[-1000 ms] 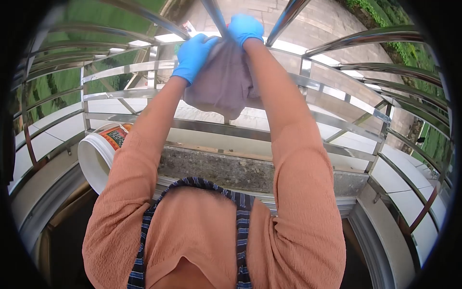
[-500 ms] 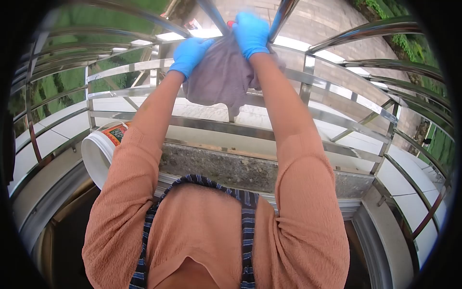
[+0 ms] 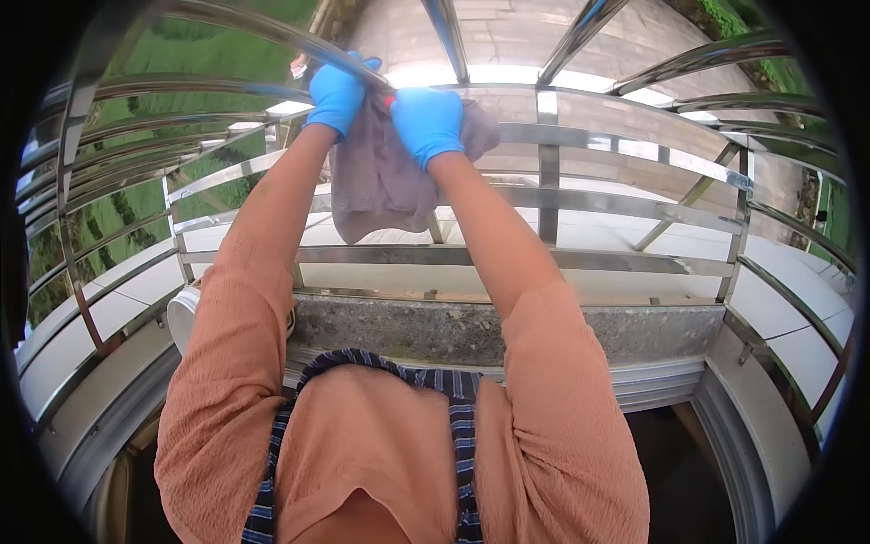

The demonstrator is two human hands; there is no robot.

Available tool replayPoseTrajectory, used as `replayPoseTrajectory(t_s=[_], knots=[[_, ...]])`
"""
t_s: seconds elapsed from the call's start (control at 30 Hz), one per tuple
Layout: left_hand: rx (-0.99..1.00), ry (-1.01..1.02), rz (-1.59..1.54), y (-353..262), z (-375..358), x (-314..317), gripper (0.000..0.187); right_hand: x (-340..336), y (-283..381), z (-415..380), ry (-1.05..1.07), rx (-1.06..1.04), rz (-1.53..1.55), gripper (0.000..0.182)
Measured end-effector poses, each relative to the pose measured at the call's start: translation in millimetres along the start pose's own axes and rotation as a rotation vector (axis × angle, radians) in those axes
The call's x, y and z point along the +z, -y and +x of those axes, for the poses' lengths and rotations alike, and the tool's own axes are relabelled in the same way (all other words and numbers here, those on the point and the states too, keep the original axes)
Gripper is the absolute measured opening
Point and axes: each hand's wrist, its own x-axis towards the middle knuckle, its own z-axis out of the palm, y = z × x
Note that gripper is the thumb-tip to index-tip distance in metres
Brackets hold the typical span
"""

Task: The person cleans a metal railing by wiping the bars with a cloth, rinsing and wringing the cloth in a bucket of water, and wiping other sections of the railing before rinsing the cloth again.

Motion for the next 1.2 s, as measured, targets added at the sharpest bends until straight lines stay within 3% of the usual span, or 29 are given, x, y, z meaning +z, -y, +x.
replayPoseTrajectory(t_s=[0.1, 0.13, 0.2, 0.37, 0.47, 0.57, 0.7, 0.8, 0.83, 0.9, 0.97, 1.0, 1.07, 1.13, 1.2], knots=[[0.036, 0.119, -0.209, -4, 21, 1, 0.038, 3, 2, -5, -0.132, 0.017, 0.037, 0.031], [0.129, 0.213, -0.003, -11, 33, -10, 0.04, 3, 2, -4, -0.142, 0.015, 0.05, 0.031], [0.056, 0.122, 0.028, -7, 54, 4, 0.037, 5, 5, -3, -0.16, 0.012, 0.081, 0.03], [0.423, 0.286, 0.181, 14, 84, 58, 0.037, 10, 0, 0, -0.212, -0.038, 0.022, 0.026], [0.34, 0.214, 0.171, 13, 85, 52, 0.035, 12, 1, 0, -0.215, -0.036, 0.028, 0.024], [0.119, 0.1, 0.07, -13, 59, 25, 0.037, 21, 0, -6, -0.295, -0.054, -0.022, 0.022], [0.037, -0.006, -0.071, -12, 39, 17, 0.037, 7, 2, -9, -0.396, 0.02, 0.01, 0.021], [0.028, -0.06, -0.067, -15, 11, 8, 0.038, 3, 3, -14, -0.481, 0.124, 0.15, 0.023], [0.123, -0.146, -0.025, -16, 5, 5, 0.037, 5, 3, -17, -0.504, 0.12, 0.229, 0.022], [0.124, -0.103, 0.001, -22, -9, -9, 0.036, 8, -3, -19, -0.553, 0.1, 0.38, 0.021], [0.089, -0.039, 0.095, -24, -24, -19, 0.034, -2, -5, -21, -0.539, 0.309, 0.635, 0.021], [0.028, -0.072, -0.005, -22, -37, -16, 0.033, -5, -4, -25, -0.522, 0.417, 0.768, 0.022], [-0.104, -0.142, -0.192, -20, -69, -12, 0.031, -32, -17, -23, -0.503, 0.595, 0.683, 0.028], [0.023, 0.012, -0.255, -30, -94, -33, 0.033, -44, -44, -12, -0.432, 0.771, 0.657, 0.033], [0.118, -0.013, -0.381, -52, -103, -34, 0.034, -48, -60, 5, -0.324, 0.649, 0.372, 0.035]])
